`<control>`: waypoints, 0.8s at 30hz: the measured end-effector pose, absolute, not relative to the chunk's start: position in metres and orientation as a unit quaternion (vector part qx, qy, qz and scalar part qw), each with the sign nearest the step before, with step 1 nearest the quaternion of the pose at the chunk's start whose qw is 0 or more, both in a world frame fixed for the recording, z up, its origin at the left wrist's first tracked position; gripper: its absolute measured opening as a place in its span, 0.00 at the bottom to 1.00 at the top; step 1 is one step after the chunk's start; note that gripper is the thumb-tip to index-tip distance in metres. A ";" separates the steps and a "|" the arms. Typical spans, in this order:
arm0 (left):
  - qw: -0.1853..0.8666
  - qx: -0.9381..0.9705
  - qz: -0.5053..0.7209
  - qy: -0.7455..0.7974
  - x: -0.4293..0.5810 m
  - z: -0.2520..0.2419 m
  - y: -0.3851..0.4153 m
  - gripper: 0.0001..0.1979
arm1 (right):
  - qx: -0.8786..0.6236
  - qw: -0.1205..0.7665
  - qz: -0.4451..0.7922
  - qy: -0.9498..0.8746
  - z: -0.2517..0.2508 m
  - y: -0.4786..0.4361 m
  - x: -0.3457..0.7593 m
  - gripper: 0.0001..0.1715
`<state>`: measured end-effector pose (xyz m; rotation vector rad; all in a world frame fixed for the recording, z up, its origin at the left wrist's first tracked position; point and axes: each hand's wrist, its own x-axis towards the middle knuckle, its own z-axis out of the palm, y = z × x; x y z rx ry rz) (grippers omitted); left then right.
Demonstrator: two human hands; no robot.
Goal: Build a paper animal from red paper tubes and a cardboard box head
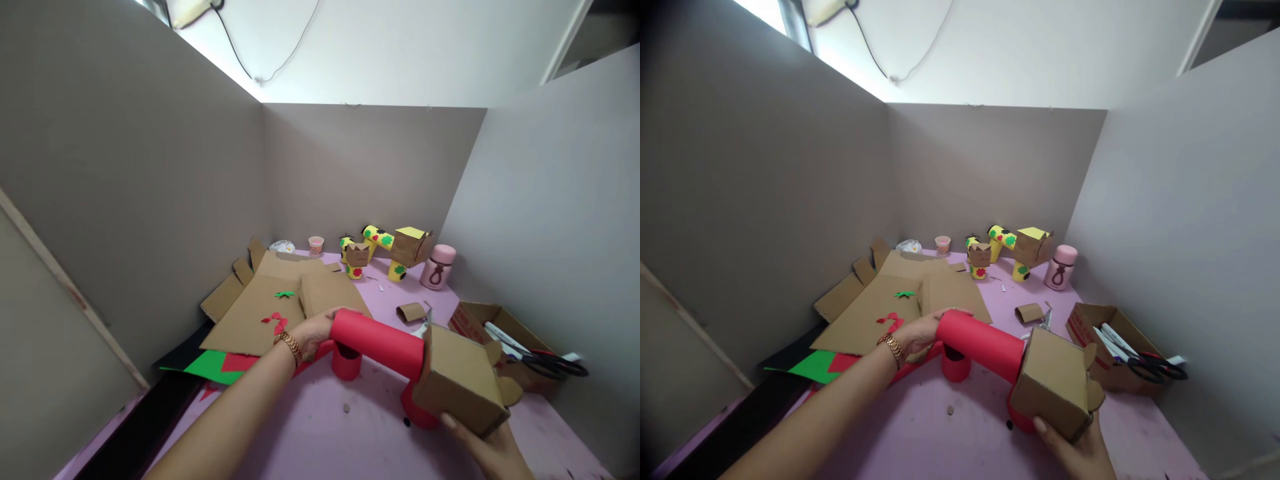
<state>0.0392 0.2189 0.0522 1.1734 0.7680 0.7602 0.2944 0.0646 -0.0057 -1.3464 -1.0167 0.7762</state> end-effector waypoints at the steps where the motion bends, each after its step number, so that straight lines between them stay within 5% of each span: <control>1: 0.703 0.530 0.331 0.341 0.039 0.054 0.219 0.11 | -0.580 0.598 0.338 -0.437 -0.006 0.065 0.295 0.49; 13: 0.727 0.520 0.313 0.320 0.044 0.075 0.213 0.12 | -0.585 0.589 0.334 -0.446 -0.011 0.067 0.298 0.48; 24: 0.768 0.447 0.335 0.314 0.046 0.076 0.214 0.27 | -0.588 0.596 0.331 -0.436 -0.006 0.066 0.294 0.48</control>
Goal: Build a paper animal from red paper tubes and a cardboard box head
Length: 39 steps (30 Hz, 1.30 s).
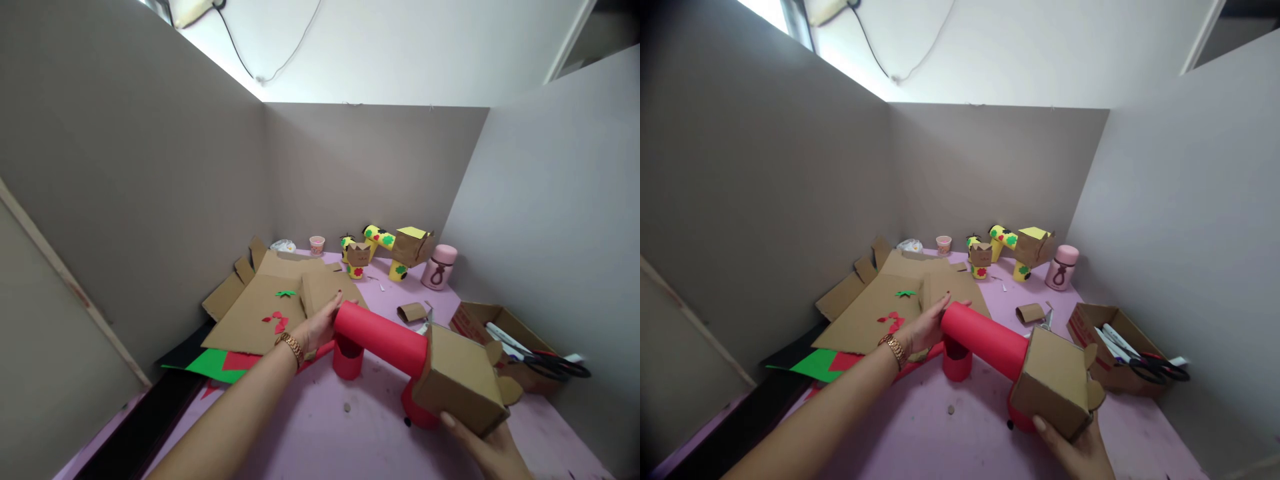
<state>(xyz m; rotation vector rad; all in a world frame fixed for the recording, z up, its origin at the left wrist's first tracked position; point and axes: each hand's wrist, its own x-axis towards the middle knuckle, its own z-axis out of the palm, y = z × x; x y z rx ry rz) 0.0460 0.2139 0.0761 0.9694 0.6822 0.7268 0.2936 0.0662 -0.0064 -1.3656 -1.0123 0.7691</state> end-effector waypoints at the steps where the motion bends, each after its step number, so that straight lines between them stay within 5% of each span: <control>1: 0.768 0.444 0.338 0.315 0.046 0.075 0.213 0.29 | -0.588 0.597 0.331 -0.433 -0.007 0.066 0.294 0.48; 39: 0.650 0.391 0.581 0.294 0.067 0.037 0.196 0.20 | -0.594 0.607 0.334 -0.409 -0.011 0.066 0.292 0.45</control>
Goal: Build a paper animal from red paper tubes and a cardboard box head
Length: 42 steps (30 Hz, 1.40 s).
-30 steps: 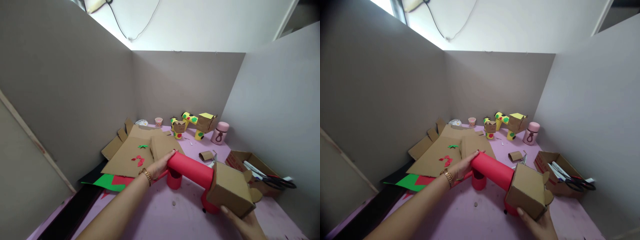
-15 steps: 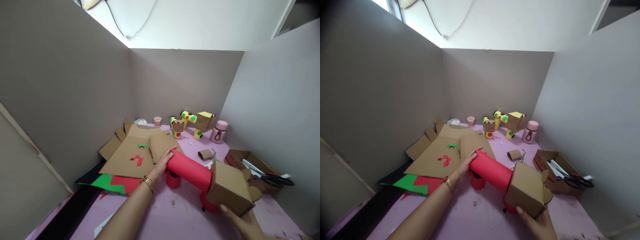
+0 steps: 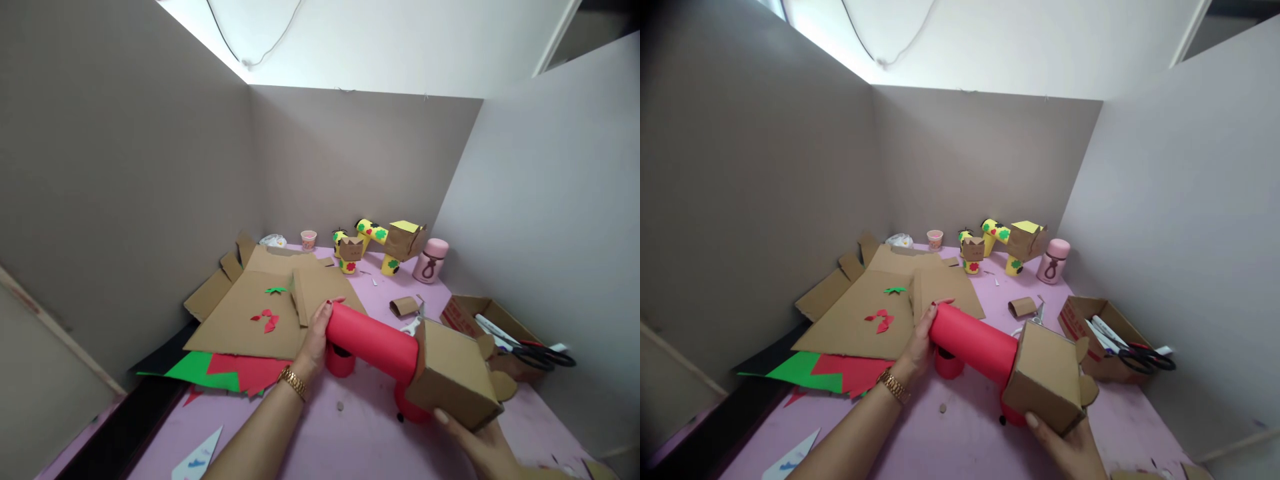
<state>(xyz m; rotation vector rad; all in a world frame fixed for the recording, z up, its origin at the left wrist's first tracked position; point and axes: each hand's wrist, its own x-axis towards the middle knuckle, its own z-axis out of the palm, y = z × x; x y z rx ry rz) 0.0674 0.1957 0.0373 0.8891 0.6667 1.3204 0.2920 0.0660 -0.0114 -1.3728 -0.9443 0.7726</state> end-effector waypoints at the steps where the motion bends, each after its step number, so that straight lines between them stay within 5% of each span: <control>1: 0.646 0.390 0.585 0.296 0.068 0.038 0.196 0.20 | -0.592 0.602 0.341 -0.413 -0.012 0.066 0.293 0.46; 9: 0.633 0.381 0.594 0.318 0.069 0.039 0.193 0.22 | -0.587 0.593 0.346 -0.430 -0.011 0.066 0.295 0.44; 17: 0.644 0.359 0.590 0.329 0.069 0.038 0.196 0.25 | -0.578 0.612 0.312 -0.441 -0.014 0.070 0.284 0.56; 26: 0.652 0.348 0.573 0.354 0.067 0.049 0.197 0.24 | -0.481 0.625 0.425 -0.445 0.002 0.072 0.282 0.75; 32: 0.654 0.352 0.556 0.373 0.066 0.052 0.202 0.25 | -0.449 0.644 0.410 -0.465 0.009 0.075 0.283 0.79; 35: 0.654 0.354 0.551 0.378 0.066 0.053 0.204 0.24 | -0.444 0.643 0.397 -0.482 0.009 0.074 0.289 0.76; 42: 0.651 0.357 0.540 0.397 0.065 0.055 0.205 0.26 | -0.445 0.682 0.330 -0.477 0.006 0.074 0.303 0.51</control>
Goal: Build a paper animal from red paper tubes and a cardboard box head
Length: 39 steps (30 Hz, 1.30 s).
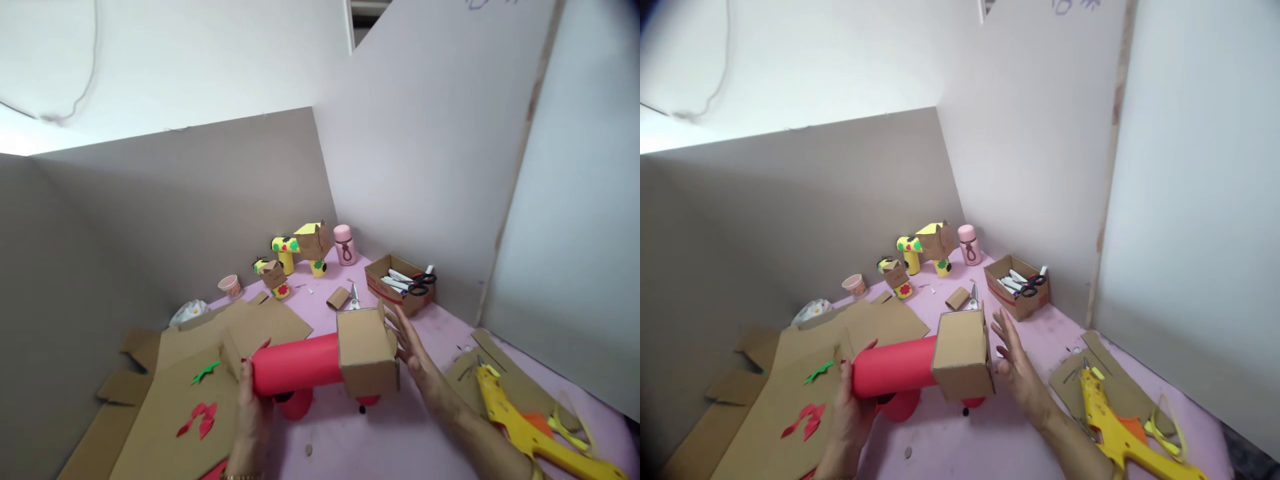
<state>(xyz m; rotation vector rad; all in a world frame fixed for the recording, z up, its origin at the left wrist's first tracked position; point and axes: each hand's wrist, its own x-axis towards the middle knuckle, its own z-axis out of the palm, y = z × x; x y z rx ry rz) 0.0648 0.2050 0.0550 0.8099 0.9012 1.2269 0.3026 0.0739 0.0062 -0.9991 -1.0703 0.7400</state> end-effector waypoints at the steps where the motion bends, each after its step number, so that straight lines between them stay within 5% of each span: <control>1: 0.650 0.358 0.538 0.400 0.065 0.055 0.206 0.27 | -0.446 0.679 0.332 -0.479 0.006 0.074 0.303 0.53; 10: 0.660 0.361 0.523 0.400 0.063 0.056 0.212 0.27 | -0.474 0.621 0.342 -0.522 0.007 0.074 0.300 0.76; 23: 0.675 0.357 0.518 0.385 0.061 0.055 0.207 0.24 | -0.449 0.630 0.404 -0.487 0.012 0.075 0.290 0.79; 39: 0.680 0.359 0.523 0.368 0.061 0.056 0.204 0.32 | -0.439 0.631 0.413 -0.489 0.017 0.072 0.290 0.75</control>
